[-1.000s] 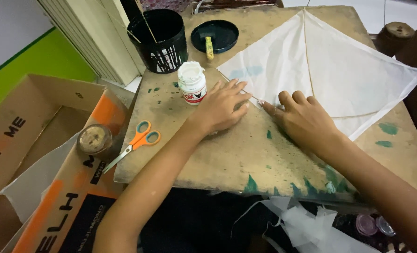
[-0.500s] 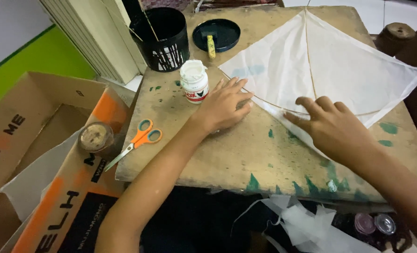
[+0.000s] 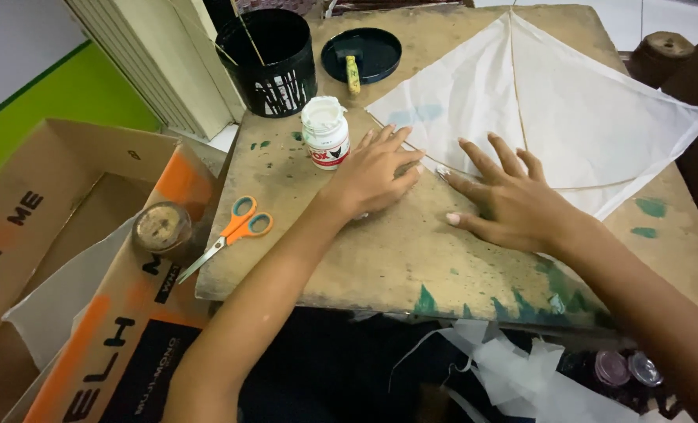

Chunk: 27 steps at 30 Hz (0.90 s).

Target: Applying glue to the edges of a kite and folding the paper over the frame to secure it.

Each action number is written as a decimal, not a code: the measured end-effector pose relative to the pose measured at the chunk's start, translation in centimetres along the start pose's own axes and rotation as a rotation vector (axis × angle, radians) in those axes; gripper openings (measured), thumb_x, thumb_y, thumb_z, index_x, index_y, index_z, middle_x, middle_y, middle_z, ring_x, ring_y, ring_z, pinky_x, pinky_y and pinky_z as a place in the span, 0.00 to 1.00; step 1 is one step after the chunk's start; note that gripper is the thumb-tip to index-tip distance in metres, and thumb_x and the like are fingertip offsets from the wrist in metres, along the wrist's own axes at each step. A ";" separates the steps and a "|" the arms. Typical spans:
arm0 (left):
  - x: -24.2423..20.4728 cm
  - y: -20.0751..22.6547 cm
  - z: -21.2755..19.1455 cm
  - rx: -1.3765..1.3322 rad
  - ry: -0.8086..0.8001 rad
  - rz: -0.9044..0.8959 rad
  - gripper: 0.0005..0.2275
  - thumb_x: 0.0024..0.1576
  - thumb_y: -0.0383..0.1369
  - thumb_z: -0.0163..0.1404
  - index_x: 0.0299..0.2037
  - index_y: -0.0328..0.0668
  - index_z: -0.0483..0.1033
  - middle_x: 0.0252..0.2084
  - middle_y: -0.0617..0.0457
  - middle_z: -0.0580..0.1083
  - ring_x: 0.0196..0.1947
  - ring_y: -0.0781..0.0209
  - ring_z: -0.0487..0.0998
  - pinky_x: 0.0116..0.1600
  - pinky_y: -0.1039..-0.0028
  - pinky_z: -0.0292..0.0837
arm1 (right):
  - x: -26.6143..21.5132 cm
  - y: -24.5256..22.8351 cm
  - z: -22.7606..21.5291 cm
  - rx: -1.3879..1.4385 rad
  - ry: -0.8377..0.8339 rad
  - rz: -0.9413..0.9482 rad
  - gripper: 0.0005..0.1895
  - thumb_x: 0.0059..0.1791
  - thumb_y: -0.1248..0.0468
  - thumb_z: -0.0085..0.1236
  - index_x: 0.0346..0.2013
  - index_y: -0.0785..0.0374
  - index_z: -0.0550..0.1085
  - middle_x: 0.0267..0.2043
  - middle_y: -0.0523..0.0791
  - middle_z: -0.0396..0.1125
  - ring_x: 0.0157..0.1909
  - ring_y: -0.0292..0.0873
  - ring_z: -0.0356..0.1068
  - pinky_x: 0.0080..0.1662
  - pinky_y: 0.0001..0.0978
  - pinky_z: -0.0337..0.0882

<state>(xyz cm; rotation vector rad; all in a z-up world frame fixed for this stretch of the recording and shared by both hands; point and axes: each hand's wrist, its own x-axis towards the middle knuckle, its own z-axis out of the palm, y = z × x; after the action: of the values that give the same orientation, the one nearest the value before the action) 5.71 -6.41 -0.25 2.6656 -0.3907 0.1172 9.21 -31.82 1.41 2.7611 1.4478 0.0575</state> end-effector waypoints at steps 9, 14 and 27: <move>0.1 0.0 0.0 -0.018 -0.005 -0.006 0.26 0.62 0.47 0.32 0.64 0.49 0.73 0.75 0.39 0.53 0.76 0.41 0.47 0.76 0.50 0.36 | -6.8 2.1 -1.2 -0.115 -0.087 -0.026 0.36 0.50 0.29 0.26 0.64 0.39 0.66 0.84 0.44 0.28 0.81 0.60 0.24 0.67 0.71 0.35; 0.1 0.1 0.3 -0.011 0.018 0.011 0.25 0.62 0.47 0.33 0.63 0.48 0.74 0.75 0.38 0.54 0.75 0.39 0.48 0.76 0.49 0.36 | -4.9 1.1 -2.0 -0.001 0.085 -0.043 0.42 0.51 0.28 0.21 0.69 0.46 0.62 0.81 0.50 0.37 0.80 0.61 0.31 0.68 0.69 0.36; -0.1 0.1 -0.1 0.006 0.025 -0.010 0.24 0.61 0.47 0.37 0.62 0.53 0.76 0.73 0.39 0.61 0.75 0.37 0.55 0.76 0.42 0.42 | -0.8 0.2 -0.1 -0.205 -0.128 0.075 0.45 0.47 0.20 0.25 0.74 0.33 0.54 0.82 0.43 0.38 0.82 0.57 0.32 0.71 0.62 0.42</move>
<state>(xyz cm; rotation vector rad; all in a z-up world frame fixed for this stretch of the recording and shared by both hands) 5.59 -6.40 -0.18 2.6694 -0.3695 0.1490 8.93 -32.64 1.46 2.6010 1.2334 0.0273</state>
